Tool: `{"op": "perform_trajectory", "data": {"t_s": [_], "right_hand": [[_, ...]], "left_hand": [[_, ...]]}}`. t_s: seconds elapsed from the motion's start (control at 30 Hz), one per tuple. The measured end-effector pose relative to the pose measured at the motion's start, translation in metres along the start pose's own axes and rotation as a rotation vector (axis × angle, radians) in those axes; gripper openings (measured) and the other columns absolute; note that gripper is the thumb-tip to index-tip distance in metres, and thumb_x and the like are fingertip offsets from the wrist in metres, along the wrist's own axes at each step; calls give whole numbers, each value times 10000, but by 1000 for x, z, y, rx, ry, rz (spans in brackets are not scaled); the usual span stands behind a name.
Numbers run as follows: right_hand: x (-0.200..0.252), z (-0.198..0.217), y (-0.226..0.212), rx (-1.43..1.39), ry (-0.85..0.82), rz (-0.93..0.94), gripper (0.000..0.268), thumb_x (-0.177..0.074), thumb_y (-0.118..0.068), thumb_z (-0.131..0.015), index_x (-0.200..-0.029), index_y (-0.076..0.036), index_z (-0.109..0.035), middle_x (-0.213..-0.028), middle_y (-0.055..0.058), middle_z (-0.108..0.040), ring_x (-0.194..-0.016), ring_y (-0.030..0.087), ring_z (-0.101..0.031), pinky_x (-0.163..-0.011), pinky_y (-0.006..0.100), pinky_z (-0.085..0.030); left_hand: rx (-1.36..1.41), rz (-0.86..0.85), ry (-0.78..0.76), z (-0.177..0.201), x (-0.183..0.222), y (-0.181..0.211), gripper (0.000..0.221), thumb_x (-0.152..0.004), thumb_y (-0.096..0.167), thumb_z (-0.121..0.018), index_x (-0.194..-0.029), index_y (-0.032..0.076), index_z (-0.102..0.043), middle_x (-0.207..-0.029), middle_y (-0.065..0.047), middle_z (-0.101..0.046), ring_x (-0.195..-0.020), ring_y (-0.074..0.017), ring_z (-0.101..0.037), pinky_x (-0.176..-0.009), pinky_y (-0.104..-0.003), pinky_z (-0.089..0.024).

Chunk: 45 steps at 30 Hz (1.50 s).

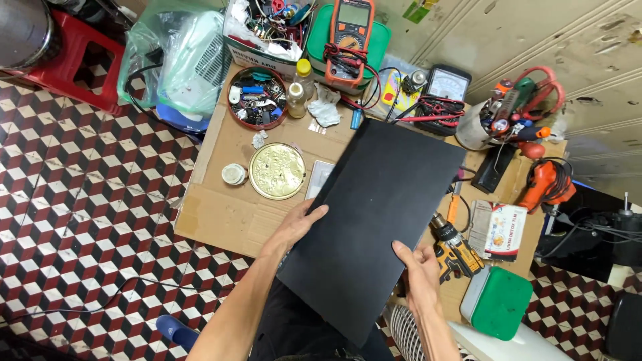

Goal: The person places a black electronic device on the workbench, flips it over, and uses a cordless drill to remove screws from its rear panel. They pry at the panel seam with a small blade, reposition the device repeatedly, and continue unscrewing and prying to open the casing.

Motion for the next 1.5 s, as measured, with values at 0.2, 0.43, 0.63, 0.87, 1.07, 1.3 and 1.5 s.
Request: {"op": "perform_trajectory", "data": {"t_s": [0.2, 0.43, 0.63, 0.87, 1.07, 1.3, 1.5], "right_hand": [[73, -43, -62, -39, 219, 111, 425, -800, -116, -808, -1133, -43, -554, -930, 97, -670, -752, 131, -616, -635, 281, -492], [110, -90, -106, 129, 137, 245, 575, -852, -200, -787, -1243, 41, -441, -1092, 163, -700, -939, 185, -671, -823, 316, -556], [106, -119, -118, 224, -44, 289, 385, -969, -303, -596, -1241, -31, -573, -1089, 98, -700, -967, 180, -692, -835, 324, -580], [63, -103, -85, -60, -196, 259, 370, -997, -261, -529, -1225, 9, -638, -1082, 80, -712, -1024, 207, -695, -857, 321, -595], [23, -99, -122, 74, -82, 514, 526, -987, -276, -639, -1413, -4, -494, -1251, 50, -655, -1139, 137, -651, -945, 269, -538], [27, -110, -134, 134, -124, 385, 738, -903, -280, -724, -1532, -58, -408, -1127, 76, -686, -964, 156, -649, -790, 291, -547], [27, -105, -131, 75, -127, 413, 705, -926, -271, -710, -1531, -52, -421, -1111, 57, -702, -961, 143, -634, -778, 295, -538]], "left_hand": [[-404, -198, 29, -36, -10, 32, 618, -879, 469, -670, -1330, 47, -673, -1285, -184, -728, -1195, -272, -688, -1019, -362, -512], [-530, -425, 3, -72, 2, 34, 676, -989, 531, -588, -1409, 2, -569, -1469, -196, -557, -1415, -334, -465, -1182, -395, -319], [-545, -399, -95, -80, 100, 169, 802, -840, 553, -698, -1426, 31, -536, -1415, -220, -576, -1324, -328, -554, -1098, -402, -425], [-675, -429, 65, -89, 118, 178, 747, -784, 514, -701, -1415, 132, -581, -1094, -198, -764, -1013, -352, -743, -873, -432, -578], [-666, -407, -24, -73, 59, 154, 553, -943, 498, -601, -1413, 206, -614, -1038, -170, -759, -941, -306, -748, -852, -386, -565], [-628, -405, -293, -54, 33, 169, 427, -956, 464, -566, -1192, 151, -736, -971, -126, -782, -868, -295, -728, -732, -427, -606], [-983, -791, -188, -62, 42, 171, 424, -1065, 406, -494, -1032, 70, -750, -822, -226, -709, -777, -388, -697, -727, -473, -528]]}}
Point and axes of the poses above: each hand's wrist, its own x-axis away from the middle knuckle, its own z-axis out of the back of the hand, y = z × x, the point moved 5 cm from there along -x, towards the middle knuckle
